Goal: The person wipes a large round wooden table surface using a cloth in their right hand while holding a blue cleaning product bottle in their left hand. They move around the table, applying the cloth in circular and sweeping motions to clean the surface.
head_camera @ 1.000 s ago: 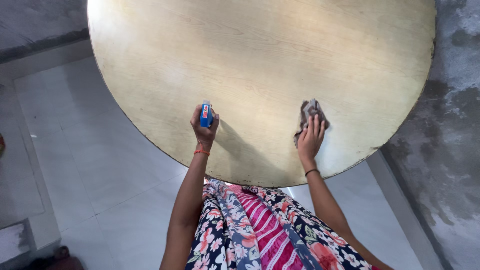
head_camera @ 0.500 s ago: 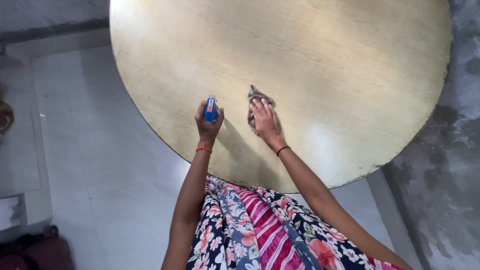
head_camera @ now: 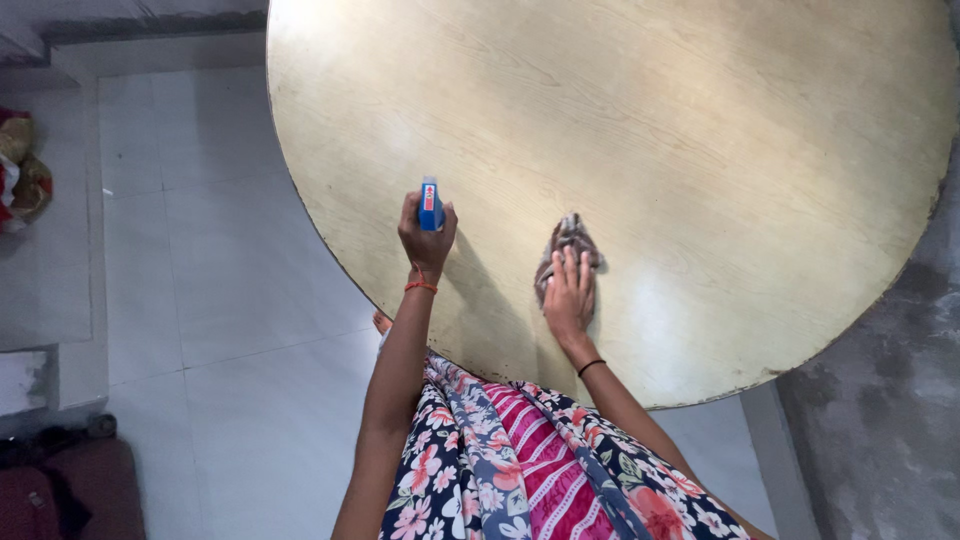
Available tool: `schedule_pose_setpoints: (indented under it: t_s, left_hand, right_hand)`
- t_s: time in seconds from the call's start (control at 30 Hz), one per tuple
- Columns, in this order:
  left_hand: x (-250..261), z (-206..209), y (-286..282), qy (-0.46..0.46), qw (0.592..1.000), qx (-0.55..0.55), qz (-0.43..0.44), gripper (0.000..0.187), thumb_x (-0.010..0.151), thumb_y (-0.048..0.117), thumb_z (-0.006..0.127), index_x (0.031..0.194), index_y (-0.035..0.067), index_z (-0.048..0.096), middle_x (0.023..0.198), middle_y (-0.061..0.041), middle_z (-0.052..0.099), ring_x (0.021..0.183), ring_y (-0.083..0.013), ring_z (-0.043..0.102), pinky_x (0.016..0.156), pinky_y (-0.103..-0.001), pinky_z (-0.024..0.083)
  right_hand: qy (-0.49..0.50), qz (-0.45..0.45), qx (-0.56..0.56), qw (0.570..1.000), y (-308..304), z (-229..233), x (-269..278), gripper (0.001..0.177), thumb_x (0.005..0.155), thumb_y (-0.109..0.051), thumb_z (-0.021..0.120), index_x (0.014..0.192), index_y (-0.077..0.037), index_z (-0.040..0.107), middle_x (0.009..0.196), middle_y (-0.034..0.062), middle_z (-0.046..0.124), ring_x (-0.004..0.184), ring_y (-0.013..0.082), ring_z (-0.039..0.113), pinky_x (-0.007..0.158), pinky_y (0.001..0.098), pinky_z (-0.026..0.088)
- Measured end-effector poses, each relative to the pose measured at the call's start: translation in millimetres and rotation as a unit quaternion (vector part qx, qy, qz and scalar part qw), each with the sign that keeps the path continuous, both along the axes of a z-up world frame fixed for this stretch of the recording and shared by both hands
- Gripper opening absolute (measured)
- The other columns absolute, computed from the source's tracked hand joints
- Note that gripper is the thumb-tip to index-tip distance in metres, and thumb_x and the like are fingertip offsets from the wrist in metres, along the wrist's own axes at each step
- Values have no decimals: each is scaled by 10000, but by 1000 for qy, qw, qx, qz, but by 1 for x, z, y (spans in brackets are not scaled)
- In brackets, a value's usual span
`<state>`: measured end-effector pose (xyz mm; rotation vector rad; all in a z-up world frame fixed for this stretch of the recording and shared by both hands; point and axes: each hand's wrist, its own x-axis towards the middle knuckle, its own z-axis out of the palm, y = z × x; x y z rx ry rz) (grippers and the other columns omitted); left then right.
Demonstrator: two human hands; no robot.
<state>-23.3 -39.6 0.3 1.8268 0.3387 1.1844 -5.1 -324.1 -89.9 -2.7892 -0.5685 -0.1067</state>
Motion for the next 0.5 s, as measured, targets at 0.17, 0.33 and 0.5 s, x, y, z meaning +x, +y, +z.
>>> schedule_pose_setpoints:
  t_s: [0.17,0.33,0.5]
  left_hand:
    - [15,-3,42,-7,1000,3,13,258,876,62,759,1035,12,562,912,-127,591,783,-319,631,727,-400,532]
    - [29,-2,82,2,1000,14,13,275,877,75,770,1043,8,561,921,-129,596,771,-314,648,711,-401,542]
    - [51,3,123,9,1000,26,7,278,865,79,774,1056,5,586,919,-114,610,775,-311,672,703,-393,553]
  right_hand:
    - [0,154,-2,988,70,17,-35,533,984,-194,526,1510,-123,483,1635,82,372,1544,338,232,1252,531,175]
    - [-12,251,1,968,153,29,2,558,931,-164,579,1484,-135,511,1602,58,421,1520,328,309,1242,507,224]
    - [-45,253,9,966,220,27,84,546,956,-186,566,1498,-150,517,1608,48,411,1508,313,312,1233,501,232]
